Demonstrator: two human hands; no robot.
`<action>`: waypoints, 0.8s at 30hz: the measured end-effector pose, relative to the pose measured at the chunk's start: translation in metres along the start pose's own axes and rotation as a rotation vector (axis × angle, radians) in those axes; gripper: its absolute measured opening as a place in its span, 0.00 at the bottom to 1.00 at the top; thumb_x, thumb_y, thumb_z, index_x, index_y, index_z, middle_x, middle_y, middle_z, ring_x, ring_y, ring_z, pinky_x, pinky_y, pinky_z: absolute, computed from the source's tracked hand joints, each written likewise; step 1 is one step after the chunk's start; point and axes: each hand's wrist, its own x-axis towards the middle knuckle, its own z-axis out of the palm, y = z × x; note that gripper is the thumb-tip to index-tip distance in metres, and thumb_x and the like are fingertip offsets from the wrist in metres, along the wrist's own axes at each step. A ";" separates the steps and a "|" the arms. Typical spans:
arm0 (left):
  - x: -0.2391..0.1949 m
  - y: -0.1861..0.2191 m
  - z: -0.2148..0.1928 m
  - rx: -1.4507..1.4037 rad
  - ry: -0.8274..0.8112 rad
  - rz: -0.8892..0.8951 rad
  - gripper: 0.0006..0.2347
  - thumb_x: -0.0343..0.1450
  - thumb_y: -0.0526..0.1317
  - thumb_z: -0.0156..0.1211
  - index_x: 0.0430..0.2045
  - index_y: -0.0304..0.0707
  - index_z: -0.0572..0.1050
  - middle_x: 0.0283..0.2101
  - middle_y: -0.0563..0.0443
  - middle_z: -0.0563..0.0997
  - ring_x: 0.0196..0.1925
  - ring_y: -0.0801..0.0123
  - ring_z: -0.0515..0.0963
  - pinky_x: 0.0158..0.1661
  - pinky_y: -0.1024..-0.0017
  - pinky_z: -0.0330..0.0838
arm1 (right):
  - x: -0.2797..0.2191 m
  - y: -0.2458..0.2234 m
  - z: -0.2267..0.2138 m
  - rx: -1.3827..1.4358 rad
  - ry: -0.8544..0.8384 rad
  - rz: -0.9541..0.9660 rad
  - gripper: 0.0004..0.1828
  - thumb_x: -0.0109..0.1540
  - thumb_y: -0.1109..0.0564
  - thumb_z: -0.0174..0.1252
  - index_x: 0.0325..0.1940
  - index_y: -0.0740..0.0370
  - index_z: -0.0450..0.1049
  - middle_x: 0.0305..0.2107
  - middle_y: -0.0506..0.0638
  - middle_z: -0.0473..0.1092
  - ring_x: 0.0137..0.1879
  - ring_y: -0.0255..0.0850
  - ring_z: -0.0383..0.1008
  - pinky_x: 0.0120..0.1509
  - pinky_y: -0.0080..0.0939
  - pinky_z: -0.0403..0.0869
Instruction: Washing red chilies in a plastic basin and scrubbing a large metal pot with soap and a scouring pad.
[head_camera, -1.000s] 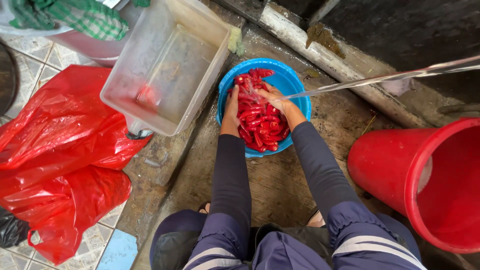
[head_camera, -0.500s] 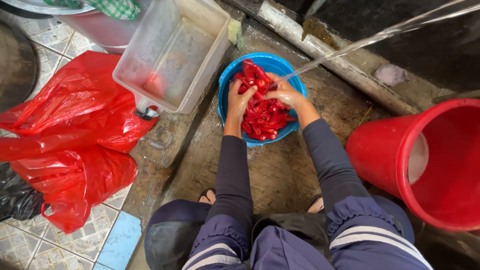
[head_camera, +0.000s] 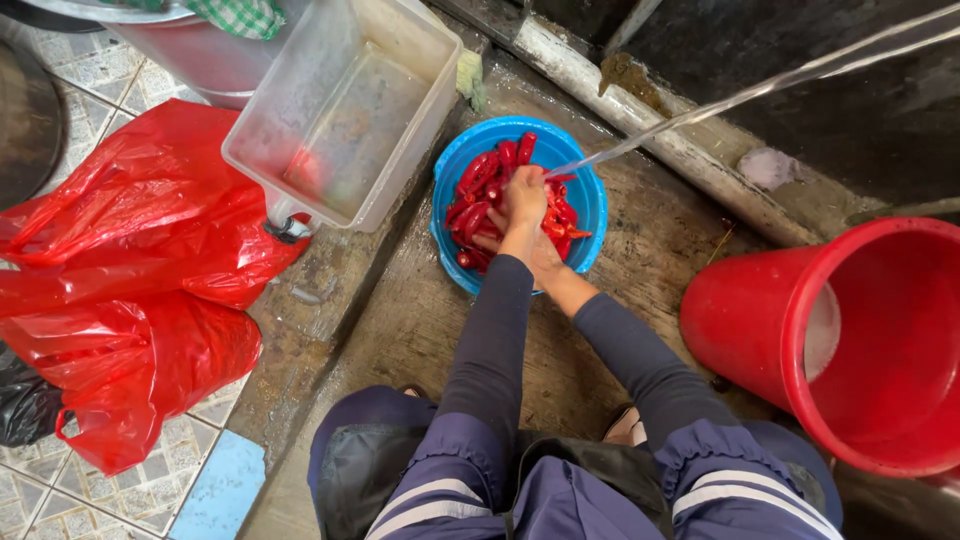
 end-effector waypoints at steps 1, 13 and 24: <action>-0.009 0.004 0.003 -0.375 -0.013 -0.003 0.09 0.75 0.43 0.46 0.44 0.55 0.75 0.43 0.50 0.81 0.49 0.63 0.82 0.50 0.67 0.72 | 0.006 0.013 0.004 -0.046 -0.007 -0.002 0.32 0.54 0.51 0.65 0.60 0.63 0.71 0.52 0.65 0.69 0.62 0.64 0.67 0.68 0.59 0.66; -0.020 0.028 -0.028 -1.037 -0.093 -0.162 0.11 0.80 0.35 0.42 0.52 0.28 0.70 0.44 0.19 0.78 0.45 0.39 0.83 0.45 0.51 0.83 | 0.011 0.131 0.052 -0.449 -0.060 -0.055 0.32 0.52 0.32 0.64 0.53 0.50 0.77 0.49 0.52 0.73 0.63 0.51 0.65 0.66 0.51 0.62; 0.020 0.044 0.002 -1.468 -0.170 -0.227 0.14 0.81 0.37 0.41 0.61 0.32 0.63 0.57 0.23 0.73 0.59 0.42 0.76 0.59 0.46 0.75 | 0.032 0.054 0.009 0.732 0.618 0.611 0.10 0.63 0.53 0.56 0.39 0.56 0.81 0.34 0.51 0.77 0.41 0.40 0.77 0.48 0.44 0.78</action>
